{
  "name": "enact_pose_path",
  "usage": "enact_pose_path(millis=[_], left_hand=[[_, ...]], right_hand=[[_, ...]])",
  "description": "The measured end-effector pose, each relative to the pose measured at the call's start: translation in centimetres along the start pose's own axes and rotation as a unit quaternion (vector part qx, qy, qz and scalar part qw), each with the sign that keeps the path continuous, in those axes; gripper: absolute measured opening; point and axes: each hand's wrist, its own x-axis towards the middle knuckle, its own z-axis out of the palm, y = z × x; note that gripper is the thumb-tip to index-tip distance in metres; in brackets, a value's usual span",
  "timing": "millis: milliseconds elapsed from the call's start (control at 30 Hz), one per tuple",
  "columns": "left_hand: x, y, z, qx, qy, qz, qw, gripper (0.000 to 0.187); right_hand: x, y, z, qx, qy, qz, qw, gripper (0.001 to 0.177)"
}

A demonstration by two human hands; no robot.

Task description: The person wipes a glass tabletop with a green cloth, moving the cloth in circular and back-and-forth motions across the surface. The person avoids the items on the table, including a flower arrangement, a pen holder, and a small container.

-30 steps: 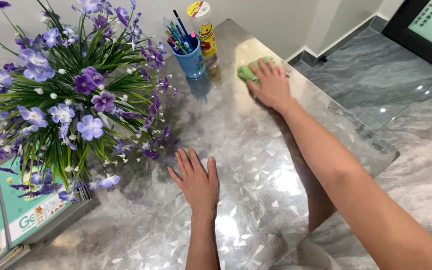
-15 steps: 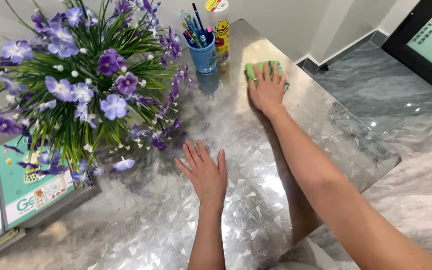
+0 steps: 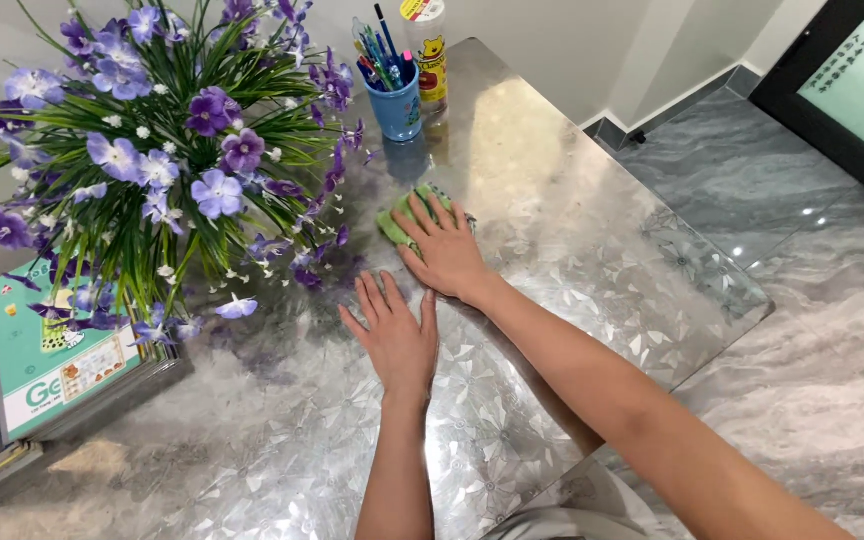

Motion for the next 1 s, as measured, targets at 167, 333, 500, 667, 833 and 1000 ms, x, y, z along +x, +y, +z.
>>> enact_pose_path(millis=[167, 333, 500, 667, 833, 1000], left_hand=[[0.0, -0.3, -0.6, -0.036, -0.024, -0.007, 0.999, 0.084], [0.0, -0.2, -0.9, -0.040, -0.036, -0.010, 0.998, 0.084], [0.0, -0.4, -0.6, -0.045, -0.029, -0.008, 0.999, 0.084], [-0.2, -0.3, -0.3, -0.047, 0.003, 0.004, 0.999, 0.082], [0.0, -0.2, 0.1, -0.041, 0.031, 0.005, 0.999, 0.080], [0.1, 0.6, 0.2, -0.031, 0.030, -0.016, 0.999, 0.080]], right_hand=[[-1.0, 2.2, -2.5, 0.005, 0.000, -0.047, 0.999, 0.068], [0.2, 8.3, -4.9, -0.027, 0.024, -0.004, 0.999, 0.070], [0.7, 16.5, -7.1, -0.057, 0.036, 0.081, 0.994, 0.070], [1.1, 25.1, -5.5, -0.078, 0.046, 0.188, 0.978, 0.074], [1.3, 23.7, -4.0, -0.114, 0.044, 0.227, 0.966, 0.071], [-0.3, 17.2, -3.8, -0.128, 0.038, 0.232, 0.963, 0.070]])
